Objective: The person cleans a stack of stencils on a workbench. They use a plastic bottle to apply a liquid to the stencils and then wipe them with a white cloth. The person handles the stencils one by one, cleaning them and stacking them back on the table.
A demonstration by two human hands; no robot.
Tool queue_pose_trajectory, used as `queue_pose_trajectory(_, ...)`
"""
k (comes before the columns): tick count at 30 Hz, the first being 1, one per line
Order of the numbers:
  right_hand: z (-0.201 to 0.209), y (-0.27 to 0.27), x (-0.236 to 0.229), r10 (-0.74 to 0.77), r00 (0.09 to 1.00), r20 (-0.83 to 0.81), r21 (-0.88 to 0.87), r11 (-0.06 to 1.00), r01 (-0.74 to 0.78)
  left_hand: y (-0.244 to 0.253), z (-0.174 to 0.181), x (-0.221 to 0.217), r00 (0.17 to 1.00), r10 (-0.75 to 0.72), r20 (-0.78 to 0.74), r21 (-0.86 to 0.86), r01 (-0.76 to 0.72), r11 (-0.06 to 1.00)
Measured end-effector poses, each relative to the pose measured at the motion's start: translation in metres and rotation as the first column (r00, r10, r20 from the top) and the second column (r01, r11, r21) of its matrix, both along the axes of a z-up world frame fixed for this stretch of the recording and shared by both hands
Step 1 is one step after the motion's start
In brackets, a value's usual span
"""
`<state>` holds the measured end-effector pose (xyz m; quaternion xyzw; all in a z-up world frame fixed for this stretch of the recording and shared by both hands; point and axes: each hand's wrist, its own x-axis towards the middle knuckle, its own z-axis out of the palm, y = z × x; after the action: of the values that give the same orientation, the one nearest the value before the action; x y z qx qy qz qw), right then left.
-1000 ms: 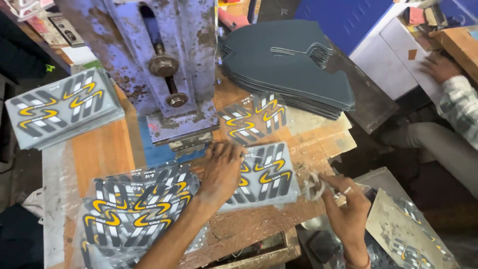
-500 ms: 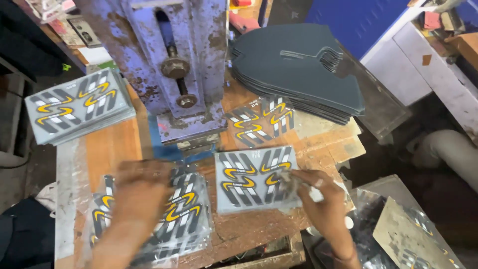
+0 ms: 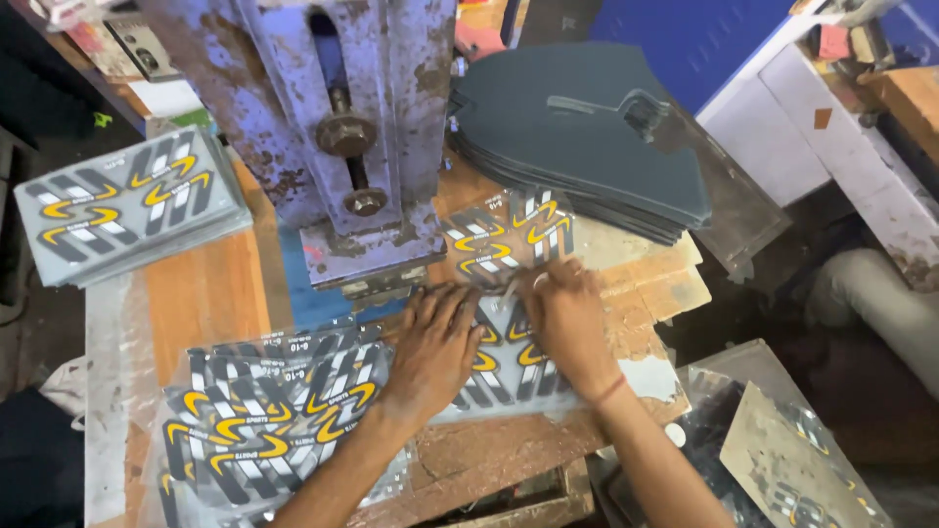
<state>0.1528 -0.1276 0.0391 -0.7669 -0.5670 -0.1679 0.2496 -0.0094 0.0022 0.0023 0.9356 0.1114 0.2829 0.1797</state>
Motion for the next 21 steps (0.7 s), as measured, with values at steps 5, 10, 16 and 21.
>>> queue_pose_trajectory(5,0.052,-0.024,-0.006,-0.093,0.96,-0.263,0.189,0.971,0.146,0.003,-0.001,0.003,0.999,0.015,0.04,-0.025,-0.014,1.0)
queue_pose_trajectory(10,0.01,-0.093,-0.041,-0.115,0.886,-0.449,0.07,0.984,0.163,-0.002,-0.004,0.002,1.0,0.011,0.024,-0.038,-0.01,0.999)
queue_pose_trajectory(16,-0.003,-0.078,-0.031,-0.135,0.972,-0.191,0.092,0.984,0.155,-0.006,0.002,0.001,0.999,0.009,0.04,-0.023,-0.008,1.0)
queue_pose_trajectory(21,0.009,-0.079,-0.006,-0.217,0.971,-0.097,0.134,0.964,0.229,-0.007,0.013,0.001,0.999,0.004,0.039,-0.069,-0.002,0.998)
